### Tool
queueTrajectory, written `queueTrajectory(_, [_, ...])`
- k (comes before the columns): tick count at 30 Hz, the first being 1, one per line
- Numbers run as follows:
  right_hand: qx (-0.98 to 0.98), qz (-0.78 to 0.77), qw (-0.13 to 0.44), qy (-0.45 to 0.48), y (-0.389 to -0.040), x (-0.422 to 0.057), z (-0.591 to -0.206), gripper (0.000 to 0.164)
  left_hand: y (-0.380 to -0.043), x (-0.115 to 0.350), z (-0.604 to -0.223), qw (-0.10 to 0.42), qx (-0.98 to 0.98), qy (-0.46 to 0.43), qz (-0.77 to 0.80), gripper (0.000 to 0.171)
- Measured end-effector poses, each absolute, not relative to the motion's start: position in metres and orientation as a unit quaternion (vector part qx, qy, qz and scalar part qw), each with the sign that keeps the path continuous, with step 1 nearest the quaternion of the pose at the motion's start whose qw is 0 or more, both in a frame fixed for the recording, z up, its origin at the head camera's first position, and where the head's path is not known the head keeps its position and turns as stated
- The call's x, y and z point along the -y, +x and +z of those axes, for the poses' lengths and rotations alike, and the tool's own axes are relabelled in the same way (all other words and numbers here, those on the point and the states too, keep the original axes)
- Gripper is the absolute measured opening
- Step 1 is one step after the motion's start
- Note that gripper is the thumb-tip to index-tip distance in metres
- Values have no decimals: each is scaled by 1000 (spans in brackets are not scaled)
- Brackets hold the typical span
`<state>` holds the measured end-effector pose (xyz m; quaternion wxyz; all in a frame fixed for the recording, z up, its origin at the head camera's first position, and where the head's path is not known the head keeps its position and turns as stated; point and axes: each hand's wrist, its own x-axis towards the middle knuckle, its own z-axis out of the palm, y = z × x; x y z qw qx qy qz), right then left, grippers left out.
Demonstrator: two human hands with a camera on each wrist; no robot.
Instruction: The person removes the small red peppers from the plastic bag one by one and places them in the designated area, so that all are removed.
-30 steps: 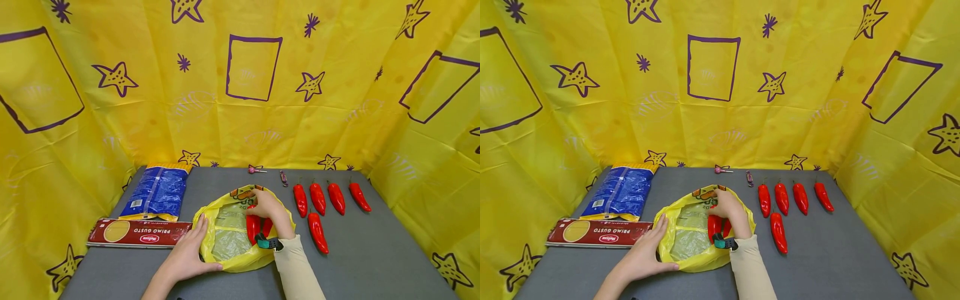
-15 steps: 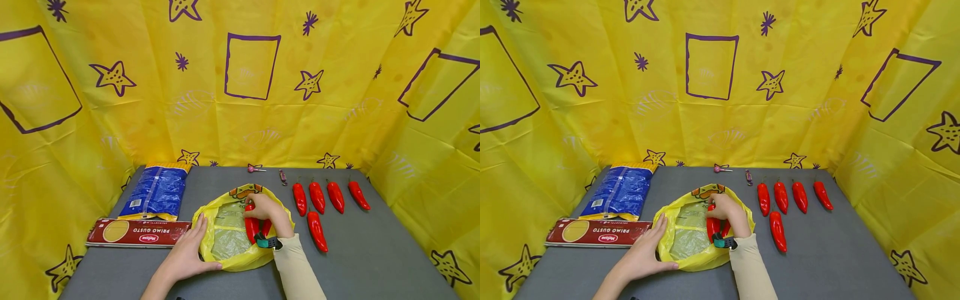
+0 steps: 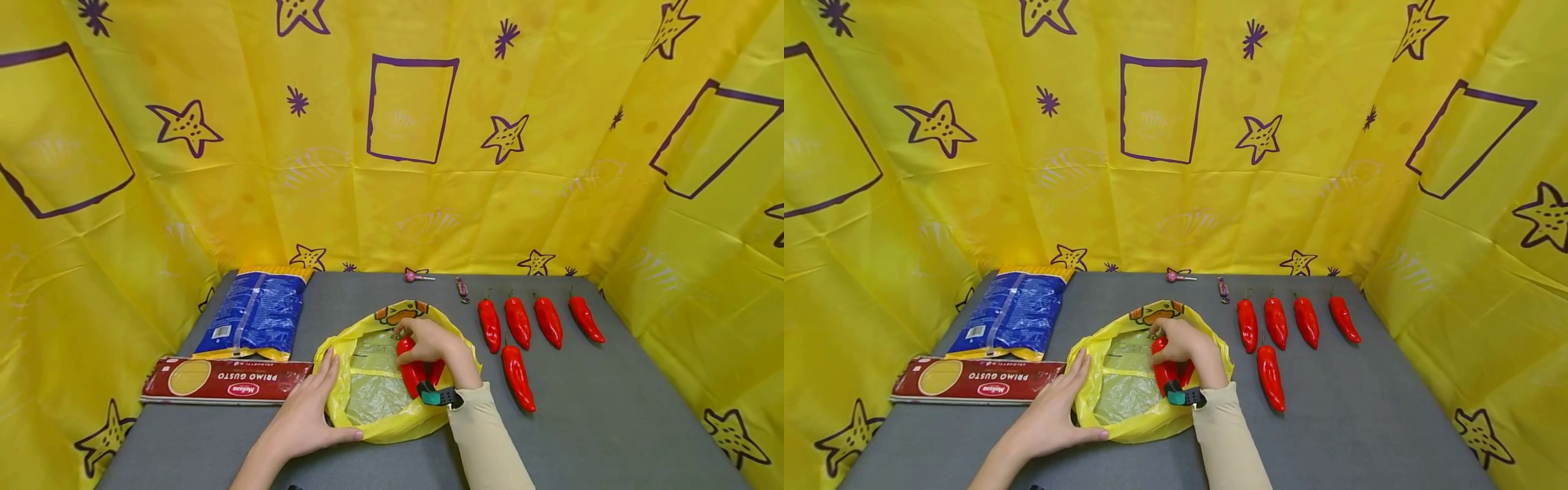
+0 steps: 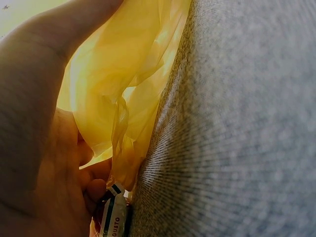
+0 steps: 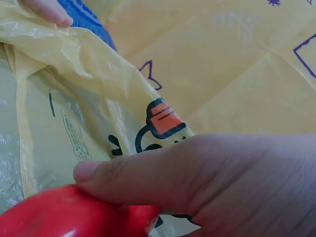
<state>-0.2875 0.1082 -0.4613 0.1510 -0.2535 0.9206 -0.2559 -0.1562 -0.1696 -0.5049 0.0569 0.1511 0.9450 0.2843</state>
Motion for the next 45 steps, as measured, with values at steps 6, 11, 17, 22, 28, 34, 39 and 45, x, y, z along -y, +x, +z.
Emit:
queueTrajectory(6, [-909, -280, 131, -278, -289, -109, -463, 43, -156, 169, -504, 62, -944, 145, 291, 143])
queueTrajectory(11, [-896, -300, 110, -308, -290, -110, -464, 42, -155, 169, -505, 62, -944, 140, 292, 142])
queueTrajectory(17, [-881, -308, 112, -341, -289, -110, -463, 43, -155, 170, -505, 62, -944, 144, 290, 143])
queueTrajectory(22, [-874, -348, 113, -318, -286, -109, -463, 46, -155, 170, -506, 55, -944, 151, 288, 143])
queueTrajectory(28, [-854, -427, 83, -286, -285, -107, -456, 45, -154, 170, -505, 48, -944, 154, 287, 143])
queueTrajectory(34, [-851, -432, 18, -298, -282, -109, -445, 42, -154, 170, -504, 56, -944, 150, 287, 143])
queueTrajectory(39, [-842, -434, 9, -321, -277, -115, -436, 43, -156, 169, -505, 60, -945, 144, 287, 143])
queueTrajectory(45, [-830, -448, 11, -331, -272, -126, -431, 42, -156, 170, -506, 54, -945, 148, 287, 144])
